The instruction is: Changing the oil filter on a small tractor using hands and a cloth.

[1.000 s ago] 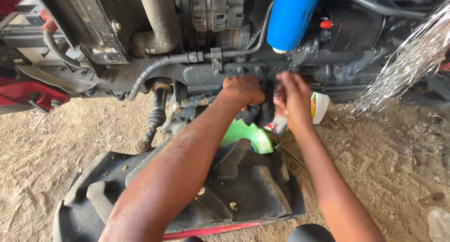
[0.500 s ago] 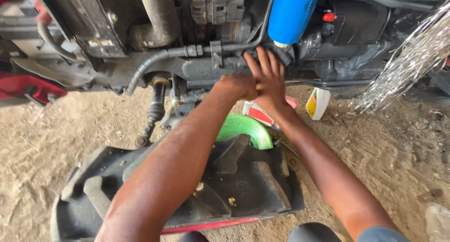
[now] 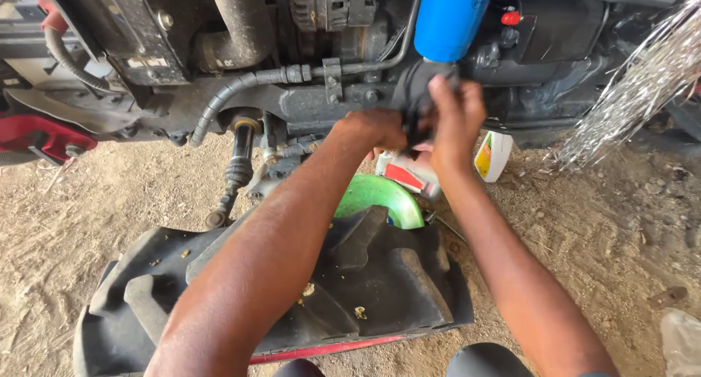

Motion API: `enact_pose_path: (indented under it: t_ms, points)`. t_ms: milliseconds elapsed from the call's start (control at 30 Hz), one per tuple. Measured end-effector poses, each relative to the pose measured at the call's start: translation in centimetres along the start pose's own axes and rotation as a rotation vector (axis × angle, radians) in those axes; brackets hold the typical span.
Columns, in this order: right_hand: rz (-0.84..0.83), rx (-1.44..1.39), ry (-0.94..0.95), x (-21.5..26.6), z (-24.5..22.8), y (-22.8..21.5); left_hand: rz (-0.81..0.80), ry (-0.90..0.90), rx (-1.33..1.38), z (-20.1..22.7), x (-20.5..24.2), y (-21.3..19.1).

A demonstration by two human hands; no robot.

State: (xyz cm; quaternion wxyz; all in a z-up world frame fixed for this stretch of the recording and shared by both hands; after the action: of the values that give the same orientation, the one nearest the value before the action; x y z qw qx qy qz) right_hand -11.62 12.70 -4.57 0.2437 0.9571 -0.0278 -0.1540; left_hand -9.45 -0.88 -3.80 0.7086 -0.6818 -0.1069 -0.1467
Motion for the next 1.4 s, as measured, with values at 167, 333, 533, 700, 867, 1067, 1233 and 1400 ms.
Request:
enact_pose_path:
  t_ms: [167, 333, 533, 700, 867, 1067, 1233, 1400]
  points:
    - [0.007, -0.484, 0.052, -3.6, 2.3, 2.0, -0.007, 0.031, 0.044, -0.2, -0.4, 0.2]
    - [0.110, -0.470, 0.191, -3.5, 3.1, 1.3, -0.028, 0.019, 0.024, -0.2, 0.4, 0.0]
    - [0.259, -0.542, -0.044, -4.0, 2.3, -1.2, -0.022, -0.011, -0.047, -0.2, -0.6, 0.5]
    - [0.165, -0.426, 0.161, -2.5, 1.5, 3.6, -0.059, 0.022, -0.048, -0.1, -1.9, 1.6]
    - [0.134, -0.306, -0.103, -6.2, 4.9, -1.4, -0.050, 0.019, -0.047, 0.1, -1.1, 1.1]
    - [0.187, -0.392, -0.178, -2.9, 1.7, -1.5, -0.027, 0.001, -0.050, -0.3, -0.8, 0.9]
    - [0.127, -0.519, -0.317, -2.0, 1.1, 0.0, -0.003, 0.012, -0.056, 0.2, 0.4, 0.2]
    - [0.214, -0.600, -0.084, -8.4, 5.9, -0.4, -0.012, 0.041, -0.108, 0.6, 0.3, 0.5]
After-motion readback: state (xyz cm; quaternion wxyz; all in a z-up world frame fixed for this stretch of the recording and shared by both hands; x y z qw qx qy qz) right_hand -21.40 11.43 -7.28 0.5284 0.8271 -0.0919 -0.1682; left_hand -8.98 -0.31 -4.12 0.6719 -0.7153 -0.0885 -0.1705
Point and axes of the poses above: each hand's wrist, its own x-axis away from the middle knuckle, its own y-axis out of the palm, z = x × y, the point moved 8 cm from there along -x, towards the middle knuckle, and after that the axes turned 14 degrees about -x, right-handed, at the moved point
